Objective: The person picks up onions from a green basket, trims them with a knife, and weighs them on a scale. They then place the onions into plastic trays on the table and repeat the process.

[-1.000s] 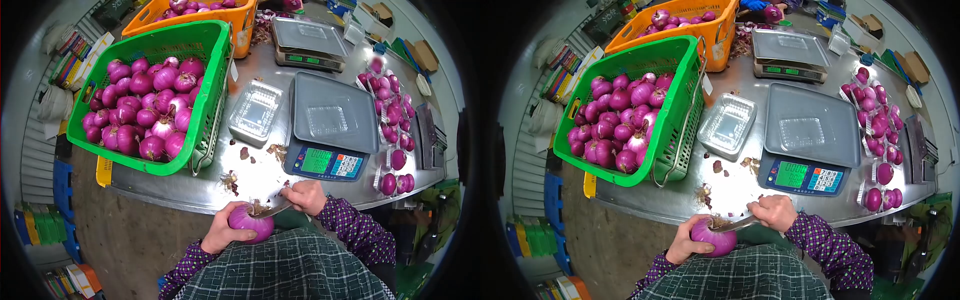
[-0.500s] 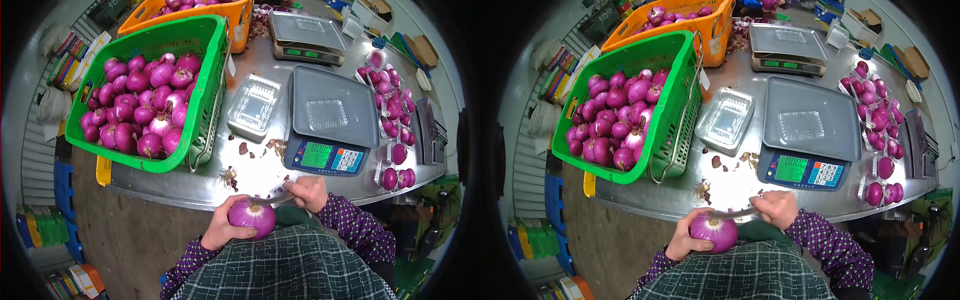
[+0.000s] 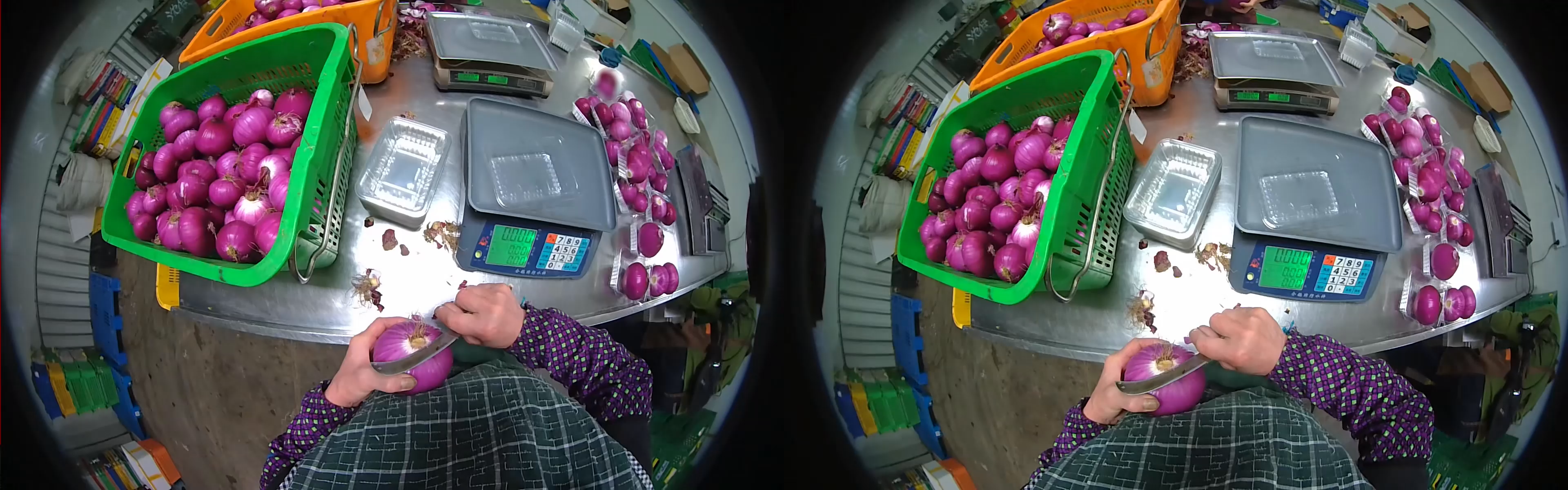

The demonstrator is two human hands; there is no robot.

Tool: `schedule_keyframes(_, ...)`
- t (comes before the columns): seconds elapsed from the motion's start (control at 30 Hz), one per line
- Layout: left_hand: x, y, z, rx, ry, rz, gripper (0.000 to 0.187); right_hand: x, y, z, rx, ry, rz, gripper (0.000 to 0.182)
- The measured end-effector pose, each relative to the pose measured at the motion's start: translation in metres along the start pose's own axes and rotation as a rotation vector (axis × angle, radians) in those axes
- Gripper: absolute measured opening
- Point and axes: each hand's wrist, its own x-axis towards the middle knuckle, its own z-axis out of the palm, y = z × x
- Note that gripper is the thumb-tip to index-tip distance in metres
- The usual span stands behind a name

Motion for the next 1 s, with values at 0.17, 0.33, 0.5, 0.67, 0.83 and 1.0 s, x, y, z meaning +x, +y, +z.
schedule_keyframes(0.17,0.000,0.000,0.001,0.016,-0.004,0.006,0.082,-0.002,0.009,0.004,-0.005,0.004,-0.028,0.027)
schedule_keyframes(0.33,-0.005,-0.001,0.002,0.030,-0.008,-0.007,0.084,-0.024,0.030,0.011,-0.070,-0.066,0.075,0.029)
schedule_keyframes(0.5,-0.008,0.006,0.015,0.209,0.146,0.149,0.084,-0.029,0.028,0.002,-0.047,0.002,0.193,0.034)
schedule_keyframes(0.67,-0.003,-0.006,0.019,0.472,0.367,0.300,0.088,-0.013,-0.011,-0.006,-0.008,-0.004,0.166,0.030)
schedule_keyframes(0.83,-0.003,-0.008,0.023,0.516,0.451,0.360,0.085,-0.004,-0.021,-0.003,-0.044,0.014,0.204,0.027)
schedule_keyframes(1.0,-0.003,-0.010,0.023,0.558,0.517,0.409,0.084,-0.014,-0.018,0.002,-0.111,-0.017,0.241,0.021)
